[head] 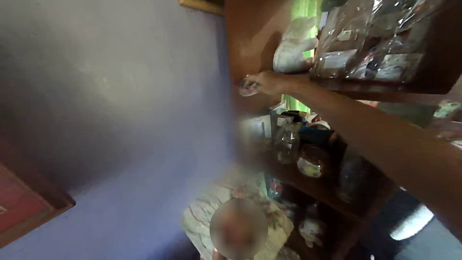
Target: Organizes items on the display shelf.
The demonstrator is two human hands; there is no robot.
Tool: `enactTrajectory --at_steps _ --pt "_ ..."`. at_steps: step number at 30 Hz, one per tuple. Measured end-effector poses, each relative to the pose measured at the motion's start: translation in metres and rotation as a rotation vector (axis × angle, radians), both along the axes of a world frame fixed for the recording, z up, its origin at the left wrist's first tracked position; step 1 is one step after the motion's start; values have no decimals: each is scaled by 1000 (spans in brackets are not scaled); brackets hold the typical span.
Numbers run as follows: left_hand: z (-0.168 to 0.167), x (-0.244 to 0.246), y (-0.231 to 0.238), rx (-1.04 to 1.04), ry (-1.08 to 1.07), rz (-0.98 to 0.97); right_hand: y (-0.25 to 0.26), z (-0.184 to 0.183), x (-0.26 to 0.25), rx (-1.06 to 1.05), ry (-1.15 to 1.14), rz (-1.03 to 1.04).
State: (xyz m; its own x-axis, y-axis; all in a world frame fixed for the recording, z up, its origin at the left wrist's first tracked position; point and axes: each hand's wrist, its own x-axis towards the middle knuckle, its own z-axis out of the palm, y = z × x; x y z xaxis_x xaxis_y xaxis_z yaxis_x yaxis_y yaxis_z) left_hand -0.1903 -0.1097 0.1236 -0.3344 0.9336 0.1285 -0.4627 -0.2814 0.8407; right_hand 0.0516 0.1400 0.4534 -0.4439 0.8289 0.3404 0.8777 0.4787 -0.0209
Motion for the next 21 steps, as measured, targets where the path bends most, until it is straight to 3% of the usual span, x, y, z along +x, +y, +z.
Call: enactTrajectory --at_steps 5,8,13,21 --pt "74 11 24 124 -168 161 -78 2 42 100 -47 -181" --pt "116 10 47 268 -138 193 -100 -2 53 112 -80 -302" --pt "189 8 92 319 117 65 -109 -32 62 303 -59 -244" --pt "279 53 159 209 247 -181 -133 -46 74 417 34 -220"
